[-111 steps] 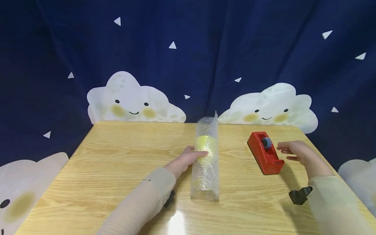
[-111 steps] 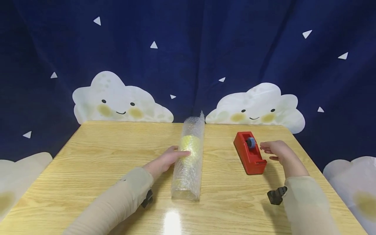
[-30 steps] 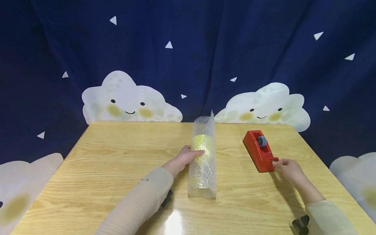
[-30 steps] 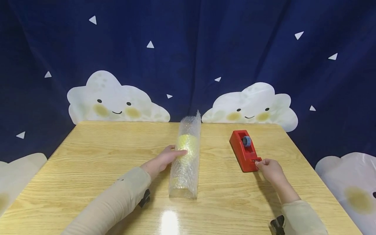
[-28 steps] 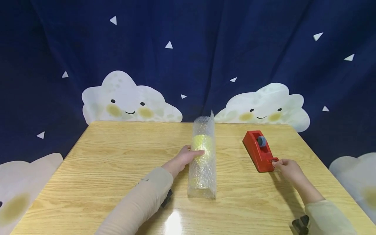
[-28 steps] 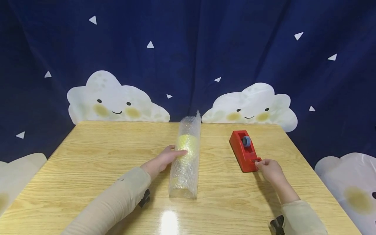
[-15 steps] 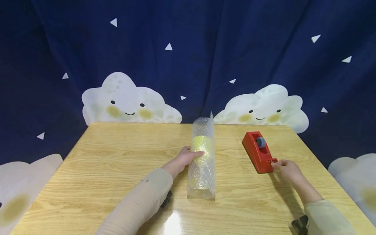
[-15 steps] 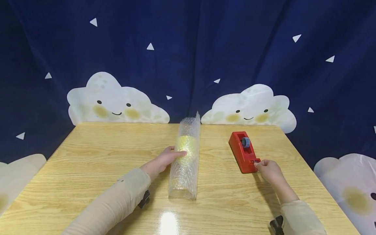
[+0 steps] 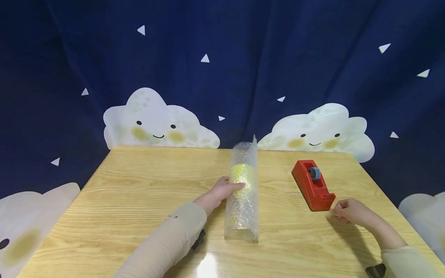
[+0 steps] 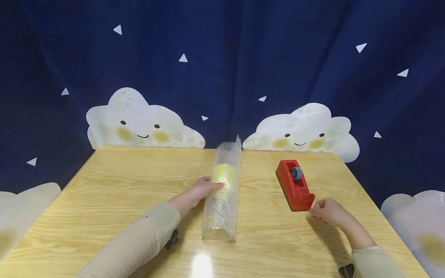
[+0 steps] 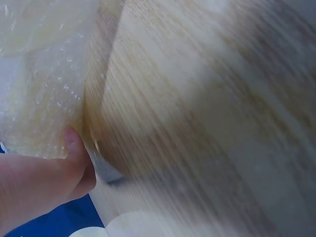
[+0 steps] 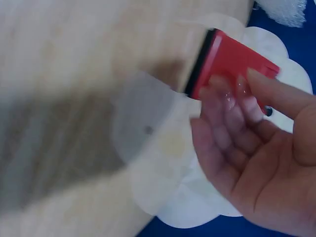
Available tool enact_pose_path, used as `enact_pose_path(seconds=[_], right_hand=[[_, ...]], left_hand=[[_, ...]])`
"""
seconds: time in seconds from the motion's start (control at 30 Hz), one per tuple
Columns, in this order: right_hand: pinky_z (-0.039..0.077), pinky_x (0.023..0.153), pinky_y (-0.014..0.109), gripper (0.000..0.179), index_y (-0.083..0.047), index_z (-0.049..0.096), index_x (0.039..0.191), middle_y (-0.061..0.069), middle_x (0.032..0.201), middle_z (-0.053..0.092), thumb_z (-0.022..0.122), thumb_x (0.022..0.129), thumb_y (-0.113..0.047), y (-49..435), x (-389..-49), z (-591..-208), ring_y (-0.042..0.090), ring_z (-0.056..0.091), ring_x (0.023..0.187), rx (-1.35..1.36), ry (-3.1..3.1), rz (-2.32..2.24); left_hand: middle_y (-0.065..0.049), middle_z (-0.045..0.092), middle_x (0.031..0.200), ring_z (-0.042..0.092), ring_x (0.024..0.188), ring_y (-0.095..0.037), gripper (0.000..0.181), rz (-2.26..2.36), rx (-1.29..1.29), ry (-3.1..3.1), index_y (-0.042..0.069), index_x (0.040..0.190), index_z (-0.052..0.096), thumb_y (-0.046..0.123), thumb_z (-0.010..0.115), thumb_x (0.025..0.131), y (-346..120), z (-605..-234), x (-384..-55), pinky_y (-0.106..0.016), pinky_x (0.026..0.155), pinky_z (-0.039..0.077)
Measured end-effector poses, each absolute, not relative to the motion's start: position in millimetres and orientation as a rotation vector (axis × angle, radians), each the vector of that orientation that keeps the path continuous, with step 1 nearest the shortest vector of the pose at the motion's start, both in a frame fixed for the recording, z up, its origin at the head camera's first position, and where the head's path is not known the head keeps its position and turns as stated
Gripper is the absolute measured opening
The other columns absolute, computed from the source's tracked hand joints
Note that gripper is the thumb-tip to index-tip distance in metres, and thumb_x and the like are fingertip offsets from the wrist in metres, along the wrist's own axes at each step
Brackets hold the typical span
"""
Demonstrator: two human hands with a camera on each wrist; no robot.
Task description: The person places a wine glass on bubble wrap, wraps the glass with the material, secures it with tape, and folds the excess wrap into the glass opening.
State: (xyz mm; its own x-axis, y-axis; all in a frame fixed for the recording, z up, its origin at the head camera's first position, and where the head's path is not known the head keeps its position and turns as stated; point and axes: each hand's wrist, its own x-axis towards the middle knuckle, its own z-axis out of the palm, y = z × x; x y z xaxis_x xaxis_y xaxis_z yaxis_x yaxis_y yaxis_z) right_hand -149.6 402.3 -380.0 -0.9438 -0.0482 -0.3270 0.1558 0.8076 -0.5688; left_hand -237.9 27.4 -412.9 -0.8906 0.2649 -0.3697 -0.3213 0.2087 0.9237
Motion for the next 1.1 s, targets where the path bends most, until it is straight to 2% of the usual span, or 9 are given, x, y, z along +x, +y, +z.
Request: enact_pose_path(seconds=[0.13,0.23,0.33,0.47,0.6,0.7,0.93,1.1], right_hand=[[0.044,0.055,0.023,0.013,0.008,0.054,0.085,0.002,0.069,0.053,0.05,0.092,-0.003,395.0,-149.1,-366.9,0.007,0.048,0.06,-0.068,2.574,-0.964],[0.042,0.053,0.022,0.012,0.014,0.053,0.09,0.003,0.069,0.051,0.051,0.09,0.002,378.2,-152.5,-357.5,0.006,0.046,0.06,-0.168,2.549,-1.018],[0.047,0.058,0.021,0.027,0.018,0.051,0.109,0.004,0.073,0.055,0.053,0.088,0.001,354.3,-157.4,-345.2,0.006,0.051,0.064,-0.253,2.557,-0.986],[0.048,0.062,0.024,0.045,0.017,0.039,0.126,0.006,0.075,0.056,0.055,0.09,-0.005,317.1,-167.6,-329.1,0.011,0.053,0.066,-0.344,2.605,-0.926],[0.042,0.056,0.025,0.029,0.005,0.035,0.116,0.007,0.075,0.048,0.047,0.097,-0.013,281.3,-183.4,-323.1,0.016,0.046,0.064,-0.407,2.642,-0.993],[0.038,0.053,0.024,0.017,0.001,0.032,0.106,0.006,0.076,0.045,0.041,0.1,-0.013,257.1,-197.8,-328.5,0.016,0.042,0.062,-0.46,2.643,-1.113],[0.035,0.06,0.022,0.008,0.002,0.031,0.097,0.005,0.071,0.041,0.039,0.097,-0.001,217.9,-229.2,-358.4,0.014,0.041,0.067,-0.645,2.631,-1.335],[0.03,0.055,0.02,0.007,0.002,0.031,0.096,0.003,0.068,0.036,0.038,0.097,0.001,204.2,-244.2,-371.0,0.009,0.035,0.061,-0.641,2.563,-1.442]], left_hand=[[-0.02,0.043,0.137,0.042,0.126,-0.035,0.08,1.739,-0.062,2.057,-0.004,0.14,0.029,0.032,0.07,0.081,27.6,-410.0,-236.8,-0.048,0.109,0.031],[-0.021,0.043,0.136,0.044,0.124,-0.035,0.079,1.759,-0.073,2.075,-0.004,0.139,0.031,0.031,0.07,0.081,28.6,-409.0,-236.8,-0.046,0.108,0.034],[-0.022,0.045,0.134,0.047,0.121,-0.035,0.077,1.779,-0.076,2.096,-0.005,0.138,0.032,0.029,0.071,0.08,31.0,-410.4,-236.9,-0.045,0.104,0.038],[-0.023,0.046,0.133,0.049,0.119,-0.035,0.077,1.801,-0.075,2.114,-0.007,0.137,0.033,0.027,0.072,0.08,35.4,-413.5,-236.4,-0.044,0.102,0.041],[-0.023,0.044,0.135,0.047,0.122,-0.036,0.079,1.811,-0.089,2.118,-0.006,0.138,0.032,0.028,0.072,0.079,38.6,-416.9,-235.6,-0.045,0.104,0.039],[-0.023,0.044,0.135,0.047,0.122,-0.036,0.079,1.807,-0.097,2.122,-0.006,0.138,0.032,0.028,0.072,0.08,40.1,-418.7,-234.7,-0.046,0.104,0.039],[-0.021,0.047,0.133,0.049,0.12,-0.033,0.078,1.789,-0.111,2.127,-0.005,0.138,0.034,0.031,0.072,0.079,41.5,-418.9,-232.6,-0.043,0.103,0.041],[-0.021,0.05,0.13,0.052,0.117,-0.032,0.076,1.784,-0.11,2.133,-0.005,0.137,0.036,0.031,0.072,0.08,38.7,-414.9,-232.0,-0.042,0.101,0.043]])
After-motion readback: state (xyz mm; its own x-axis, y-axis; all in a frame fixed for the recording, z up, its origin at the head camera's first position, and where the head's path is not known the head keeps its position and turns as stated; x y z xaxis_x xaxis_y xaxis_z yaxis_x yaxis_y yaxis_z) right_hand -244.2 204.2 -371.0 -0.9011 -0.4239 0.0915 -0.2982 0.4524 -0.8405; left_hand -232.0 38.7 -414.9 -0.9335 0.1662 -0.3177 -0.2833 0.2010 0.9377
